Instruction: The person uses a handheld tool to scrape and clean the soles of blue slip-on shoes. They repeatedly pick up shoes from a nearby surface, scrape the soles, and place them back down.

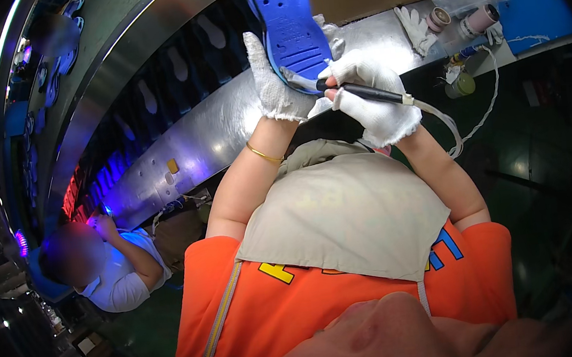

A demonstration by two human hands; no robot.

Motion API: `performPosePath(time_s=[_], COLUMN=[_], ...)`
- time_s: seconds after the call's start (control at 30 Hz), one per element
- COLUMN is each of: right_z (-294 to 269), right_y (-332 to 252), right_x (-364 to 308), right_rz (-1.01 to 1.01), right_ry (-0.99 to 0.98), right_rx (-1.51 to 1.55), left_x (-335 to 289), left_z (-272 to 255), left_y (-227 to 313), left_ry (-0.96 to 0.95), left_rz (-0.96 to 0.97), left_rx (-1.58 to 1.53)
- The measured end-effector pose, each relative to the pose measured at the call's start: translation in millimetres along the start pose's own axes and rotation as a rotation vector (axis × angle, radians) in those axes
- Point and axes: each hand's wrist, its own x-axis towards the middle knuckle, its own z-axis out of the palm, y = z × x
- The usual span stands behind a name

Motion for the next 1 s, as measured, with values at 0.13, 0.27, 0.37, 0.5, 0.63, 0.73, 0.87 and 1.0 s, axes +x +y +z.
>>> performPosePath(time_s=[0.13,0.27,0.37,0.5,0.63,0.73,0.87,1.0], right_z=[-11,-5,-16,-20,-23,-26,-16,-25], right_y=[6,10,9,8,1,0,6,10], right_x=[10,6,13,21,22,27,19,10], right_rz=[0.114,0.059,0.072,0.015,0.069,0.116,0.101,0.187], right_ry=[0.055,0.001,-0.095,-0.056,-0.216,-0.147,-0.165,-0.287], right_rx=[0.152,0.116,0.057,0.1,0.006,0.035,0.056,0.108], left_x=[4,10,12,16,16,20,25,22], left_z=[0,-5,-16,-8,-7,-8,-10,-4], left_y=[2,8,16,21,29,33,46,52], left_ry=[0.043,0.086,-0.018,-0.015,0.012,-0.016,-0.103,-0.082], left_rz=[0.114,0.144,0.041,-0.024,-0.067,-0.097,-0.137,-0.112], left_rx=[0.134,0.263,0.136,0.112,0.214,0.172,0.065,0.151])
